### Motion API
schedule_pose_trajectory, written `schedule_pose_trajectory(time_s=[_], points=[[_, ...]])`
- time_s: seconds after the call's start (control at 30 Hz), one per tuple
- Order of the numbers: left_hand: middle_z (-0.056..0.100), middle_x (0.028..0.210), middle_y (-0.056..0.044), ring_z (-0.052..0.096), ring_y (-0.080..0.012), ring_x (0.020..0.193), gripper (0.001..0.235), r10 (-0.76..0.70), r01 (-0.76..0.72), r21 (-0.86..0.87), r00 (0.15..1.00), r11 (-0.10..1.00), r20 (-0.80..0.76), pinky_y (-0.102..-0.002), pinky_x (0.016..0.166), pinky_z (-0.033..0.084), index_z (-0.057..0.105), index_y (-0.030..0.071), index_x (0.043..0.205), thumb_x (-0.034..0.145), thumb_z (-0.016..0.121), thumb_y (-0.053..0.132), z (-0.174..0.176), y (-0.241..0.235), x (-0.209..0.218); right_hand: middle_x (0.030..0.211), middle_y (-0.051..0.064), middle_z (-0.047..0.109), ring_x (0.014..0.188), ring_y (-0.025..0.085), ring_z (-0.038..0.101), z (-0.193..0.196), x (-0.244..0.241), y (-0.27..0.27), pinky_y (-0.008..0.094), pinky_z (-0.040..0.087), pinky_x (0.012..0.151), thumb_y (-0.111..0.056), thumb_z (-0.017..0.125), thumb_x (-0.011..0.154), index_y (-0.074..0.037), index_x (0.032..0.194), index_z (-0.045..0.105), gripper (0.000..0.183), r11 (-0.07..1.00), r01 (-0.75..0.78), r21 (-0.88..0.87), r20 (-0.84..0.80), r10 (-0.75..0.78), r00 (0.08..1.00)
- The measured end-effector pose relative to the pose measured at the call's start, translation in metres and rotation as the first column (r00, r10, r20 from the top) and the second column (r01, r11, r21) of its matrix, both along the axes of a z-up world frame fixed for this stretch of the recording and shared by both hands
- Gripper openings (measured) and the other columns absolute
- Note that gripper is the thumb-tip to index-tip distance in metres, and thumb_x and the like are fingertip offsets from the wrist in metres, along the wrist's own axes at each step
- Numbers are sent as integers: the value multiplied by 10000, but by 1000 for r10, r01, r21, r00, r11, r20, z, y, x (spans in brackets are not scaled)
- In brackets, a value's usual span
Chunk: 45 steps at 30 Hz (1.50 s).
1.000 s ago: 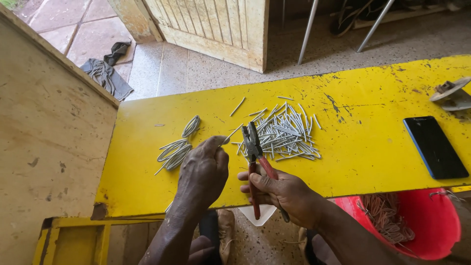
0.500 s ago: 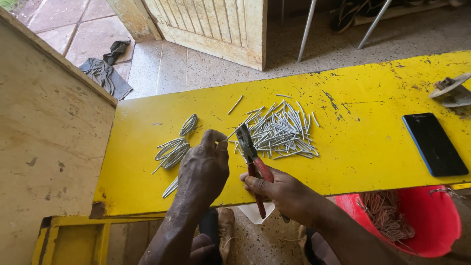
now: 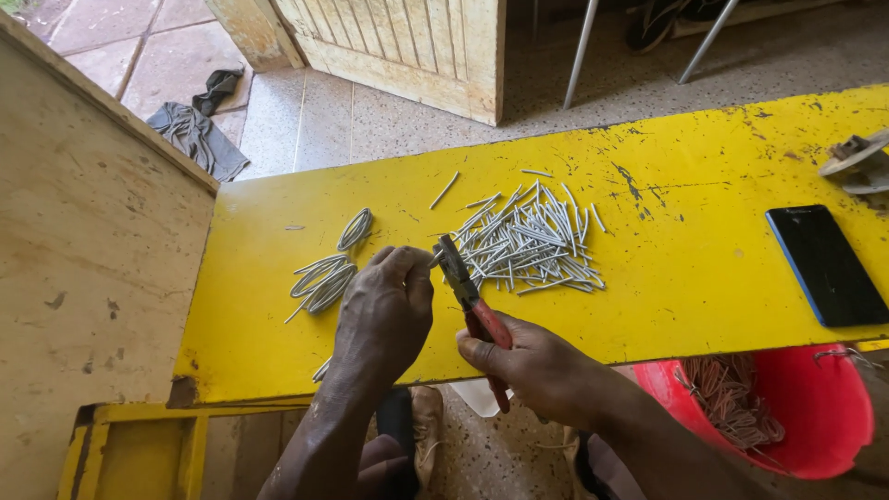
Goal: Cutting long metal wires into shorter, uniform segments using hand-held wire cutters on a workbench.
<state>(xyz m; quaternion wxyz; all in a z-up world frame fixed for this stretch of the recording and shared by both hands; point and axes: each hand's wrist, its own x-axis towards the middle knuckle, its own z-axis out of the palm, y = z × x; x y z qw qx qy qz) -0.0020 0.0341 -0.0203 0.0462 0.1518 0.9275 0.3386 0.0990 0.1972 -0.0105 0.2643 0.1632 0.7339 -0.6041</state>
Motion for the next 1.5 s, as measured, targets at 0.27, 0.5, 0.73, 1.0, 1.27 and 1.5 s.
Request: schedule_pose_trajectory(time_s=[0.27, 0.5, 0.73, 1.0, 1.27, 1.5], points=[[785, 988, -71, 719, -244, 858, 252, 3, -3, -53, 1000, 999, 6, -446, 747, 559, 767, 122, 1027, 1041, 603, 313, 3, 7, 5, 744, 29, 527, 666, 158, 500, 6, -2, -1, 351, 455, 675, -407, 607, 1064, -152, 911, 527, 308, 998, 15, 56, -21, -14, 1000], [760, 941, -38, 717, -265, 816, 289, -43, 23, -138, 989, 990, -141, -481, 731, 524, 738, 166, 995, 1076, 538, 357, -3, 15, 7, 882, -44, 449, 817, 127, 400, -10, -4, 4, 352, 398, 771, -429, 620, 1043, -176, 911, 502, 309, 993, 12, 115, -102, 0, 995], [734, 941, -30, 702, -256, 808, 265, -42, 17, -133, 980, 991, -193, -478, 737, 520, 736, 165, 1007, 1073, 551, 343, -16, 17, 4, 913, -35, 515, 864, 145, 459, 7, -8, -2, 347, 435, 822, -534, 587, 1032, -179, 935, 505, 377, 969, 22, 248, -52, -10, 999], [744, 938, -24, 709, -217, 779, 228, 9, -32, -130, 985, 991, -174, -441, 685, 539, 766, 150, 994, 1038, 623, 322, -16, 22, 7, 1030, 84, 627, 856, 194, 616, 17, -7, -4, 351, 556, 721, -609, 526, 981, -120, 1095, 593, 506, 995, 82, 58, 168, -91, 982], [721, 914, 1, 709, -261, 756, 298, -7, -19, -157, 986, 987, -165, -463, 618, 498, 812, 263, 1044, 1048, 552, 408, -4, 31, 12, 1001, 123, 631, 870, 232, 630, -31, -2, 2, 437, 581, 705, -185, 657, 1026, -92, 1129, 564, 166, 761, 277, -587, 155, -229, 961], [791, 1050, 25, 761, -278, 872, 305, 53, -66, -82, 987, 994, -152, -484, 651, 522, 826, 319, 1135, 1019, 560, 414, -1, 24, 9, 992, 66, 594, 856, 218, 607, -22, -3, 8, 426, 587, 900, -88, 649, 862, -97, 1107, 614, 248, 844, 152, -514, 57, -144, 988]])
